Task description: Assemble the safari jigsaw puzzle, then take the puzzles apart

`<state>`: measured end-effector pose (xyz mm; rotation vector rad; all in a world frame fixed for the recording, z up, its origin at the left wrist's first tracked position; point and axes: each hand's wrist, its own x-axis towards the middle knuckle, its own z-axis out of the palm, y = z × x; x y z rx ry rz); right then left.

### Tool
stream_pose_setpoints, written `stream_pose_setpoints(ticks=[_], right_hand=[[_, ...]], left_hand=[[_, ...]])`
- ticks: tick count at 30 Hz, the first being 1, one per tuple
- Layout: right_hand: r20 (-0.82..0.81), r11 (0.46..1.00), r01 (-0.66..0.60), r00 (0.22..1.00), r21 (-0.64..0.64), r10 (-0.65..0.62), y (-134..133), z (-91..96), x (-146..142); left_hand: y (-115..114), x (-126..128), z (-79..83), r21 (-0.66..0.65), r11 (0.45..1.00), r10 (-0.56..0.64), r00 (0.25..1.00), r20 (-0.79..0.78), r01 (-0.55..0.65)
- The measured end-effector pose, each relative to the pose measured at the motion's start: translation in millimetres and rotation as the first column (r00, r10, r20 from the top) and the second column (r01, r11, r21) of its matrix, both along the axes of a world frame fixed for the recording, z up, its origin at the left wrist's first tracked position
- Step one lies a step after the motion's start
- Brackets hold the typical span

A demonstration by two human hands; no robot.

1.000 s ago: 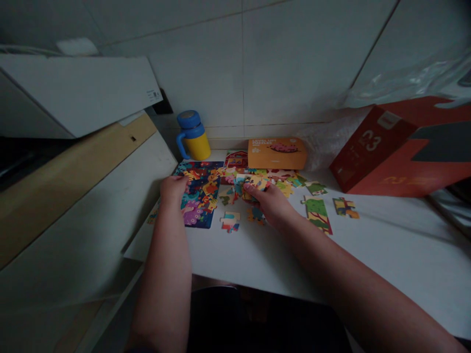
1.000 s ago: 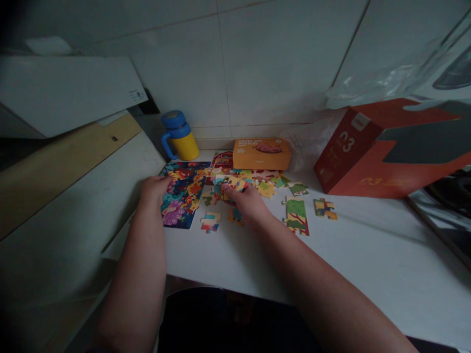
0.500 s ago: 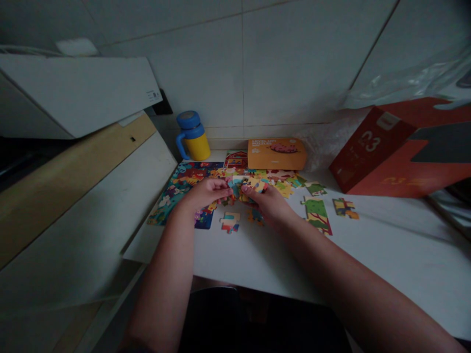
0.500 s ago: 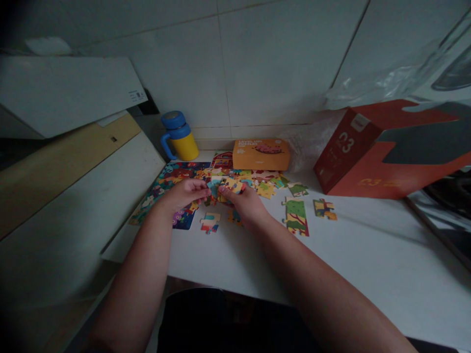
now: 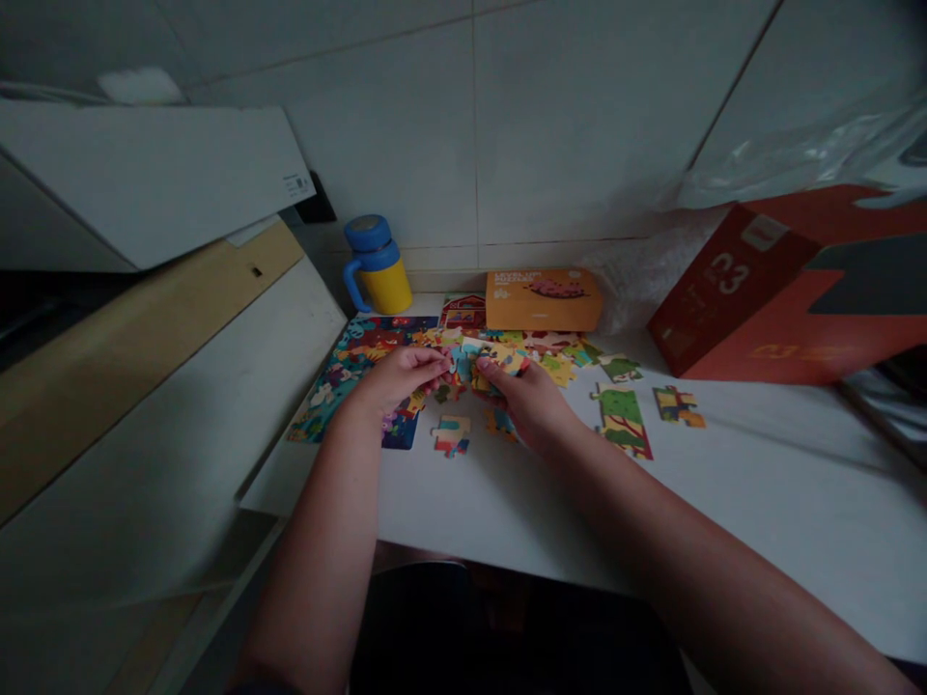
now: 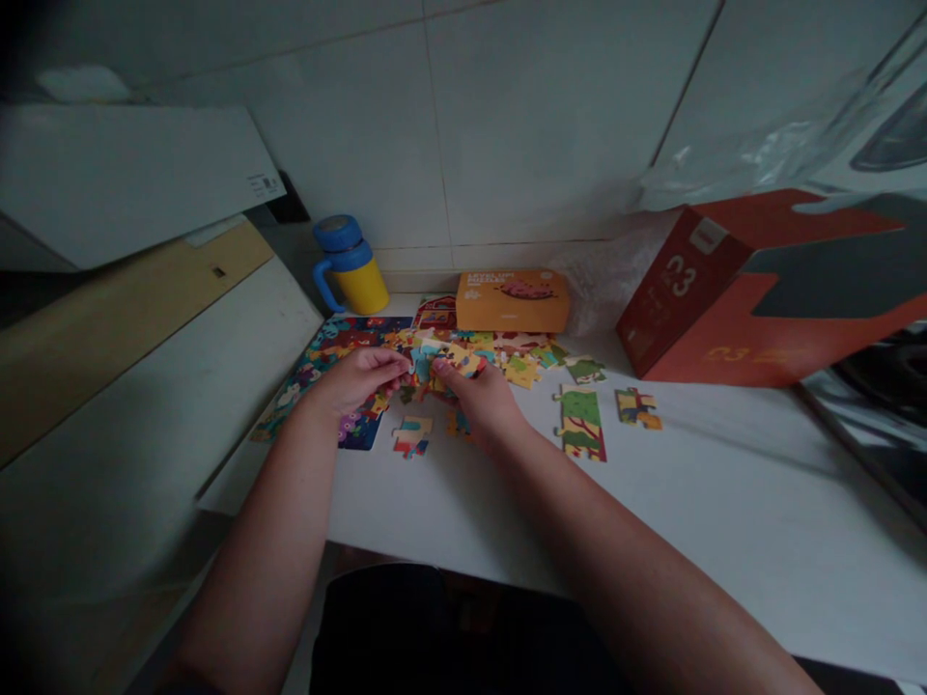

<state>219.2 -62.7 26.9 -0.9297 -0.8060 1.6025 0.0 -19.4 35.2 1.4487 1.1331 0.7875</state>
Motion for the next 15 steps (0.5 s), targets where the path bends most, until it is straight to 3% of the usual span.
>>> stream_pose_setpoints(ticks=[8, 15], right_hand=[[0.059, 1.0, 0.022, 0.998, 0.008, -0.023, 2.2, 0.6, 5.0], [0.022, 0.997, 0.074, 0.997, 0.018, -0.074, 5.2, -2.3, 6.8]], left_hand=[[4.2, -3.9, -3.3, -0.037, 0.997, 0.074, 0.993, 0.093, -0.071], [5.3, -27.2, 3.2, 0.084, 0.976, 0.202, 0.979, -0.001, -0.202]])
